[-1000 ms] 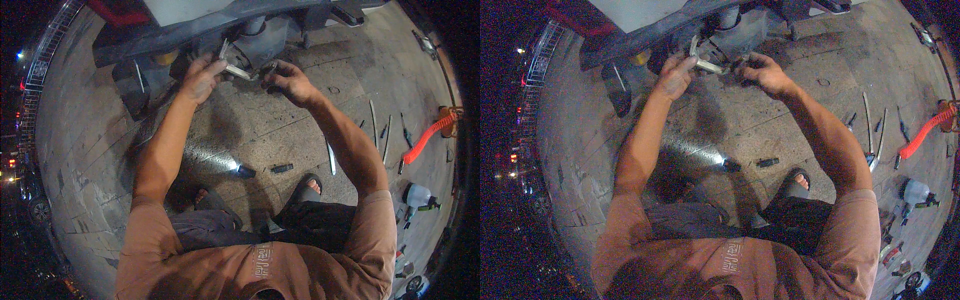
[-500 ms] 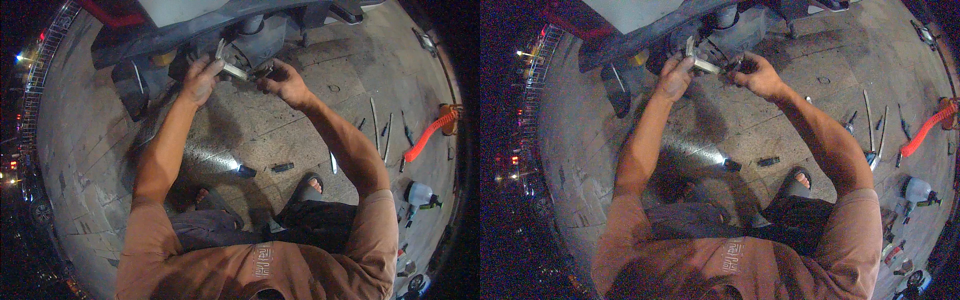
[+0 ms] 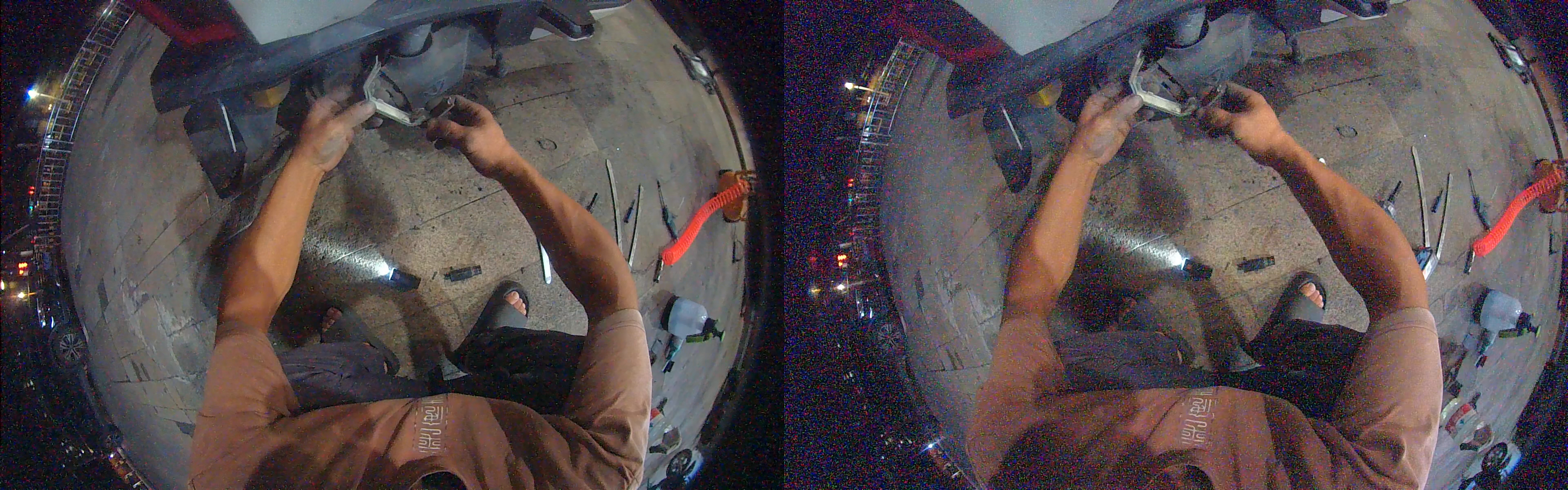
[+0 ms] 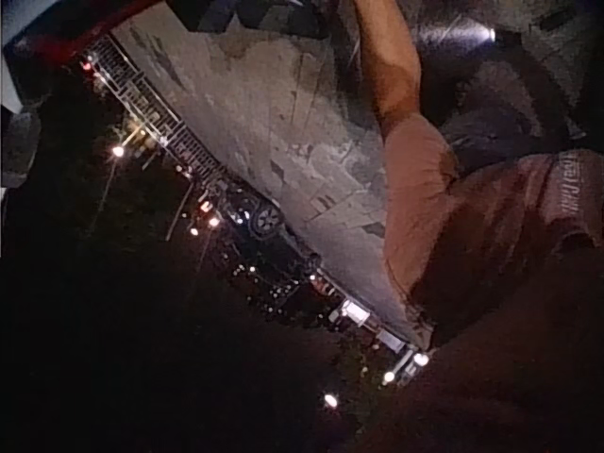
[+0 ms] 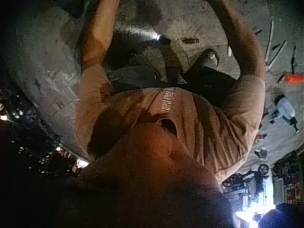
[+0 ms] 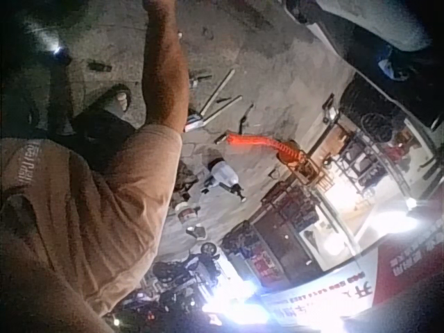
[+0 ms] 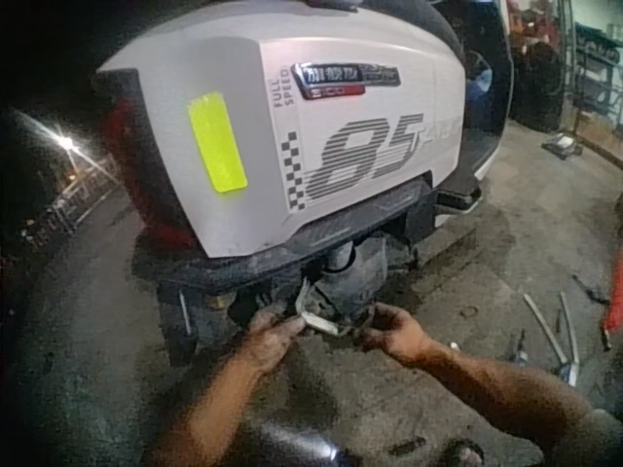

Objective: The person is repairing a motorcycle exhaust pipe. They use a flashlight to inspect the area, then use a power drill to remove and reattach parts of the exhaust system. The person also uses a metal bracket to secure the exhaust pipe.

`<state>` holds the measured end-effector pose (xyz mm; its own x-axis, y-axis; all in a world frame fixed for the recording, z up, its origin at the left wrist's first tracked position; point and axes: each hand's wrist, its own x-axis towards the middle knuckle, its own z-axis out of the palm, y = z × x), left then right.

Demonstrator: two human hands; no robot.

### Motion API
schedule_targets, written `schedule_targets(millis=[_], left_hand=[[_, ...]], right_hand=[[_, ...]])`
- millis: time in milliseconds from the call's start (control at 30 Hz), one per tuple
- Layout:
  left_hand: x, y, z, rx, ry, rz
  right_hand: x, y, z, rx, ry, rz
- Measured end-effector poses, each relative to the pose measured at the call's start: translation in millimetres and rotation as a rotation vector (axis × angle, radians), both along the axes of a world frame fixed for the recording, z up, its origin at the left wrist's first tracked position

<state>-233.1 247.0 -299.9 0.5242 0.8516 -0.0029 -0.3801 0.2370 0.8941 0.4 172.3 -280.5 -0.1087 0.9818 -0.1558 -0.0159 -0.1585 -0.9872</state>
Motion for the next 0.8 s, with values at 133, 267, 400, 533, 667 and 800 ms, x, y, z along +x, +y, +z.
schedule_targets(millis=[133, 267, 400, 533, 667, 800], left_hand=[[1.6, -3.0, 3.2, -0.008, -0.044, 0.011], [2.1, -4.3, 4.9, -0.044, -0.024, 0.011], [1.2, -3.0, 3.3, -0.054, -0.026, 0.008], [-0.9, -1.3, 1.8, -0.041, -0.062, 0.012], [-3.5, -1.7, 3.0, -0.072, 0.02, 0.017], [-1.9, -3.4, 2.9, -0.081, -0.016, 0.014]], right_hand=[[0.5, 0.4, -1.6, -0.054, 0.071, 0.004], [0.5, 1.0, -1.2, -0.07, 0.033, 0.03], [-1.4, 1.3, 0.7, -0.08, 0.048, 0.032], [-5.9, 0.0, 3.2, -0.082, 0.049, 0.006], [-9.2, -1.8, 5.1, -0.104, 0.079, 0.004], [-6.6, -2.1, 2.9, -0.131, 0.086, 0.024]])
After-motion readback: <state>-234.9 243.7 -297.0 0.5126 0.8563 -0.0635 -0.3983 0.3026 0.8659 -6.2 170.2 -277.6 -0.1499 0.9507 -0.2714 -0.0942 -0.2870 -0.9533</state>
